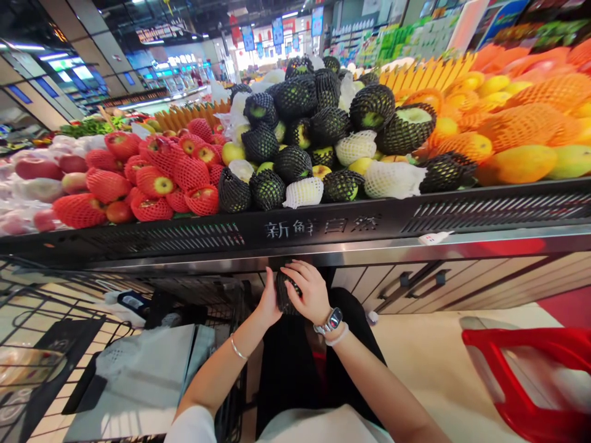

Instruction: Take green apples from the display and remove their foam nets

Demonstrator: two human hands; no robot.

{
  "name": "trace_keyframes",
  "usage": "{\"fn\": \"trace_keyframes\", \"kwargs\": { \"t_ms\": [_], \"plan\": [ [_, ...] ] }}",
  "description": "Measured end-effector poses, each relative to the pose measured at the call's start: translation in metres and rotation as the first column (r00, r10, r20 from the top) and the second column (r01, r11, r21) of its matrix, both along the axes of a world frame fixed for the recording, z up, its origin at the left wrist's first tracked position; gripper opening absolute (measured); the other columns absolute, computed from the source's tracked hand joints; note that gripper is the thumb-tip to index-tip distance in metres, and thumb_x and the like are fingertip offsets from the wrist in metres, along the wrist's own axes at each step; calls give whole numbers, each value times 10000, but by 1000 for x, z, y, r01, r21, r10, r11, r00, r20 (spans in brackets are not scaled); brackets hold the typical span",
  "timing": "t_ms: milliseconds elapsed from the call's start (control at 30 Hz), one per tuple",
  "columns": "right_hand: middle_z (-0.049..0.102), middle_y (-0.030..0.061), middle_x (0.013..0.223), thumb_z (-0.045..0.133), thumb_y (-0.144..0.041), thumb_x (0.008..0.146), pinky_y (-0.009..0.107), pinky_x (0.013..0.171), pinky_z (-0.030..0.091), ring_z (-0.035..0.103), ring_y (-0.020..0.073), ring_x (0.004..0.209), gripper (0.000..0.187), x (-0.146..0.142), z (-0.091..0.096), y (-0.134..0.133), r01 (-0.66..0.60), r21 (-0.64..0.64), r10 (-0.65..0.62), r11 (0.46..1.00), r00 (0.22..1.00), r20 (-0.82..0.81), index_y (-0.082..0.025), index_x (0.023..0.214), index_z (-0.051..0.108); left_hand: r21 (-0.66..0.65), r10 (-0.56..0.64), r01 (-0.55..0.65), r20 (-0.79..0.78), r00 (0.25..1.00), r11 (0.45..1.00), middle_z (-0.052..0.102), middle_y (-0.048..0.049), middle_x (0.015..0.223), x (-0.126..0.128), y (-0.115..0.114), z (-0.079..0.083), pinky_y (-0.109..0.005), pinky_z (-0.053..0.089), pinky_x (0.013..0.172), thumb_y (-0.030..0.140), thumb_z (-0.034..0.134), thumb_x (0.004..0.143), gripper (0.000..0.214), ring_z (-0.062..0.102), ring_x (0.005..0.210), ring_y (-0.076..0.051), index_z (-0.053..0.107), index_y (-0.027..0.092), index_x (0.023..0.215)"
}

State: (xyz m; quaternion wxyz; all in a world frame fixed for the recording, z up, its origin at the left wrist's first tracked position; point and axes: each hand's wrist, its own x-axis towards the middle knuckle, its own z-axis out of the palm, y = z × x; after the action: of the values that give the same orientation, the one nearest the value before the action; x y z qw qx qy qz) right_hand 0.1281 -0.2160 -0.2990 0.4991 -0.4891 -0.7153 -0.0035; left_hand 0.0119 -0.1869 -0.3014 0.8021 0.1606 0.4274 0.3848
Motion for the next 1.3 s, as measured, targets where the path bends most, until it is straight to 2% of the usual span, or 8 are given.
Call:
{"fn": "trace_keyframes", "kwargs": {
  "t_ms": [233, 433, 533, 667, 767, 867, 1033, 1300],
  "plan": [
    [681, 91, 1005, 492, -229, 869, 429, 897, 505, 608, 234, 982, 284, -5, -15, 2, -10, 138, 22, 990, 997, -79, -194, 1094, 662, 80, 188, -180, -104, 977, 980, 745, -31, 879, 5, -5, -1, -242, 511, 894, 299, 614, 879, 166, 693, 905, -157, 685, 153, 914],
    [502, 38, 1416, 495, -434, 892, 605, 1165, 35, 216, 316, 1442, 468, -5, -22, 0, 20, -18, -25, 1000, 945, -325, -305, 1341, 529, 93, 129, -121, -82, 988, 988, 724, -82, 953, 7, 0, -5, -329, 510, 916, 422, 506, 905, 311, 670, 987, -215, 661, 155, 940],
    [409, 45, 1489, 390, -562, 920, 573, 1157, 151, 271, 276, 1430, 534, -17, -24, -7, -15, -165, -130, 986, 549, -826, -304, 1382, 463, 400, 248, -158, -186, 951, 903, 681, -60, 1077, 1, 2, -14, -356, 474, 963, 531, 561, 838, 373, 616, 1075, -224, 611, 218, 1036],
    [619, 30, 1260, 414, -687, 854, 480, 1020, 422, 573, 239, 1176, 554, -34, -23, -14, -411, -122, -242, 903, -253, -937, -312, 1226, 584, 845, 399, 152, -391, 829, 513, 572, -90, 1233, -6, -2, -25, -429, 359, 1073, 591, 562, 819, 509, 512, 1198, -257, 524, 240, 1185],
    [712, 11, 1022, 505, -646, 810, 398, 952, 490, 651, 210, 988, 461, -34, -27, -15, -469, -41, -290, 882, -472, -833, -259, 986, 684, 864, 361, 422, -500, 787, 277, 487, -155, 1318, -3, -9, -27, -485, 276, 1121, 602, 573, 811, 630, 436, 1280, -301, 466, 197, 1282],
    [729, 16, 945, 502, -619, 800, 398, 949, 497, 662, 210, 938, 429, -23, -35, -14, -482, -50, -309, 875, -474, -824, -250, 893, 699, 829, 265, 524, -558, 786, 193, 425, -199, 1405, 0, -15, -26, -500, 200, 1154, 603, 588, 805, 715, 370, 1349, -315, 425, 170, 1350],
    [741, 38, 949, 495, -589, 802, 479, 952, 491, 672, 244, 940, 419, -5, -39, -18, -548, 13, -287, 836, -457, -842, -249, 910, 714, 906, 328, 367, -419, 847, 210, 411, -175, 1463, -7, -23, -15, -513, -11, 1180, 707, 591, 729, 749, 275, 1419, -334, 509, 211, 1285],
    [741, 20, 919, 545, -497, 814, 437, 937, 509, 680, 220, 913, 312, -22, -42, -34, -644, 49, -358, 764, -486, -798, -248, 880, 721, 876, 284, 448, -482, 829, 178, 413, -123, 1509, -17, -26, 24, -473, 64, 1191, 708, 513, 785, 748, 243, 1444, -337, 534, 232, 1362]
  ]
}}
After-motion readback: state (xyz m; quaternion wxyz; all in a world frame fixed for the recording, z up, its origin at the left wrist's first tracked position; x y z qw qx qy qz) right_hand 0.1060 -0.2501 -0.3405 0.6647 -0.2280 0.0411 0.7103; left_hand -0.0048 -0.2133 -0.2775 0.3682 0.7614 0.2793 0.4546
